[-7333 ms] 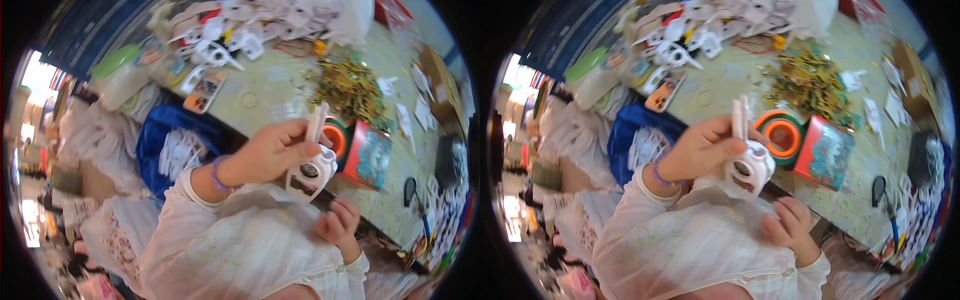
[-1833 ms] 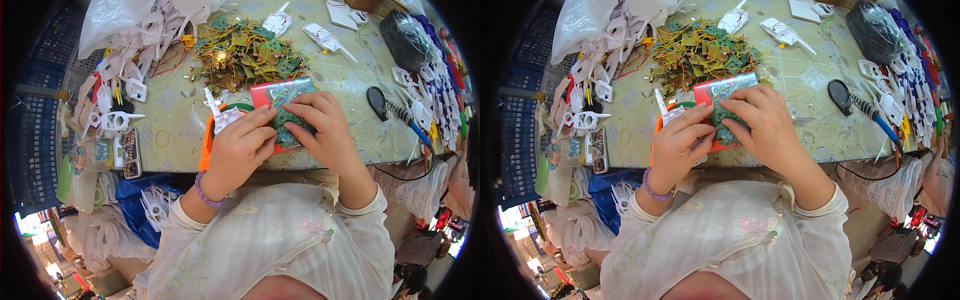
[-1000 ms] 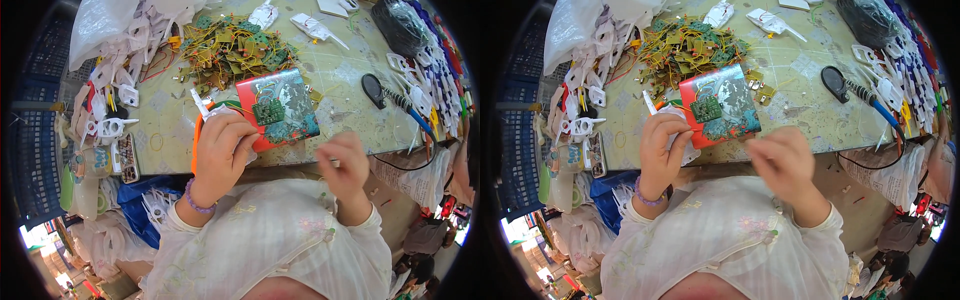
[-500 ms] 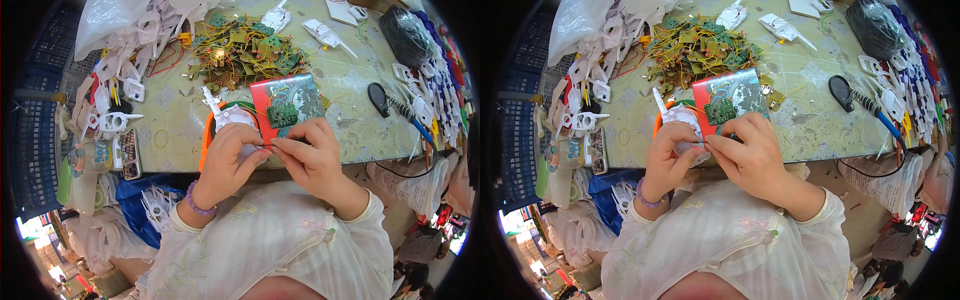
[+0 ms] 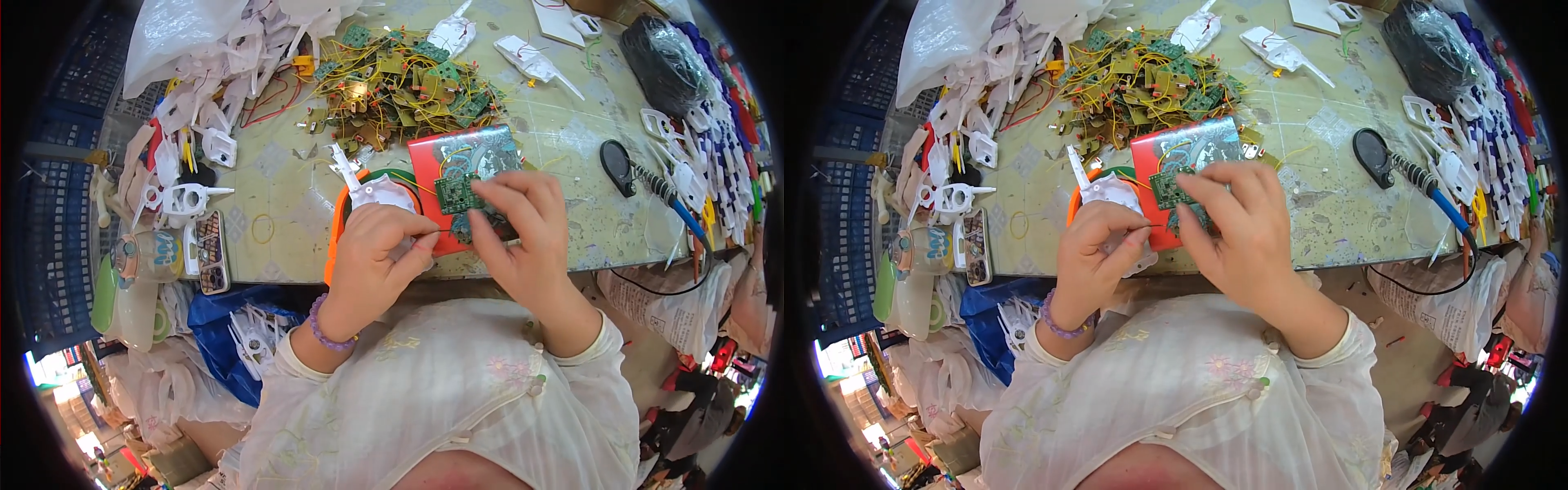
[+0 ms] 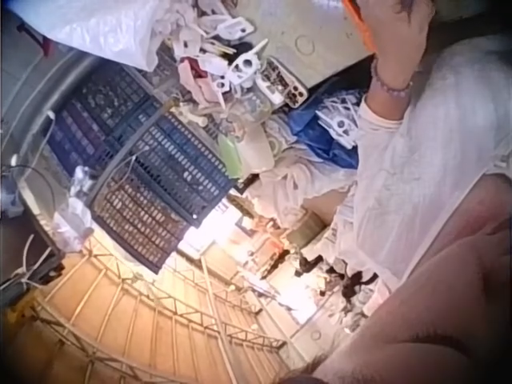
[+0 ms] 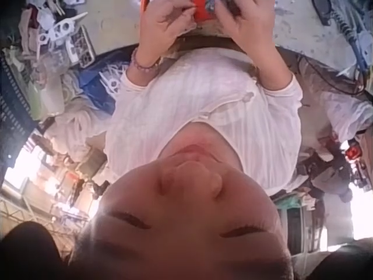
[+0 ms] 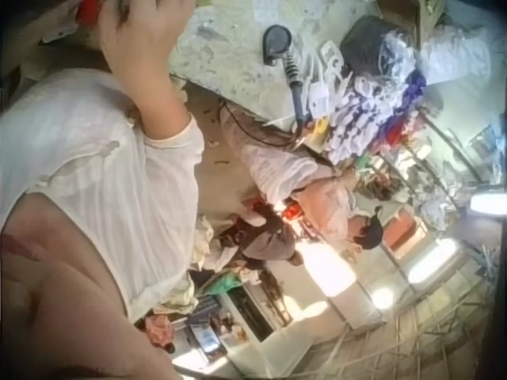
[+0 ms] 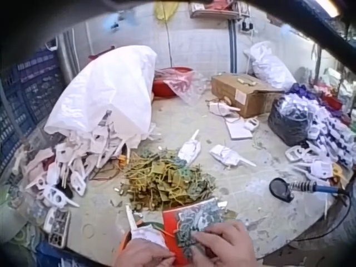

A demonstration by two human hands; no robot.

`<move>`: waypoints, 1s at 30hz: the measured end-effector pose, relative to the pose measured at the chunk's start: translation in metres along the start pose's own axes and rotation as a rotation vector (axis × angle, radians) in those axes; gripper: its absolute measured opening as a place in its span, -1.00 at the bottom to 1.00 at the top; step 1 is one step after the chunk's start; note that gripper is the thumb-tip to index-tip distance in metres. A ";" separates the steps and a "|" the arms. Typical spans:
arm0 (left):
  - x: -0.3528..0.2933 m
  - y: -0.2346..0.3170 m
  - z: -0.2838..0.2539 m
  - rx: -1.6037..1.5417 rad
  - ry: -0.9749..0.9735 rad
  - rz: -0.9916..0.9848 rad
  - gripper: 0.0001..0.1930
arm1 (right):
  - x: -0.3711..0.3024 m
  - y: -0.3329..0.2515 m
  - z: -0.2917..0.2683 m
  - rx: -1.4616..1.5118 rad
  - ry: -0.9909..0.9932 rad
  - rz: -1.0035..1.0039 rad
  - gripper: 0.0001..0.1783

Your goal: Soldering wires and circuit boards to assemble or repair small electronic toys at a factory workbench.

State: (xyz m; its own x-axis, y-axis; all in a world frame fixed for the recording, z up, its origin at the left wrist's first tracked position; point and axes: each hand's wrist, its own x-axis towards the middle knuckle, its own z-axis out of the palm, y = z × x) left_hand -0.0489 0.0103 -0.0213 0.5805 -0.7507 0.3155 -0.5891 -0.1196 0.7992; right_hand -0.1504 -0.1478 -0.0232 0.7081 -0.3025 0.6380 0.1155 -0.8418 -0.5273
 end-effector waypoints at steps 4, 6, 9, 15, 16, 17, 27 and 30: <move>0.000 -0.003 0.004 -0.018 0.005 -0.007 -0.93 | 0.013 0.001 0.001 -0.066 -0.147 0.018 -0.63; 0.000 -0.003 0.006 0.043 0.020 -0.004 -0.91 | 0.013 0.004 -0.002 -0.047 -0.185 0.006 -0.61; 0.003 -0.001 0.012 0.074 0.108 0.071 -0.87 | 0.013 0.004 -0.008 -0.018 -0.247 0.005 -0.57; 0.011 0.001 0.022 0.217 0.090 0.281 -0.84 | 0.009 0.007 -0.011 0.053 -0.212 0.032 -0.48; 0.011 0.001 0.023 0.197 0.084 0.255 -0.84 | 0.007 0.008 -0.012 0.092 -0.180 0.037 -0.46; 0.011 0.000 0.023 0.193 0.079 0.255 -0.84 | 0.003 0.009 -0.015 0.148 -0.106 0.107 -0.50; 0.009 0.000 0.021 0.202 0.072 0.228 -0.87 | -0.070 0.109 -0.119 0.161 1.041 0.513 -0.79; 0.010 0.000 0.023 0.203 0.073 0.235 -0.88 | -0.061 0.117 -0.144 -0.025 0.968 0.565 -0.71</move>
State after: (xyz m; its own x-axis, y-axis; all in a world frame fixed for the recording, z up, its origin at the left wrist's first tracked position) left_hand -0.0559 -0.0119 -0.0295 0.4495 -0.7251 0.5216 -0.8080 -0.0812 0.5835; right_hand -0.2803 -0.2923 -0.0433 -0.1868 -0.8549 0.4840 -0.0730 -0.4792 -0.8747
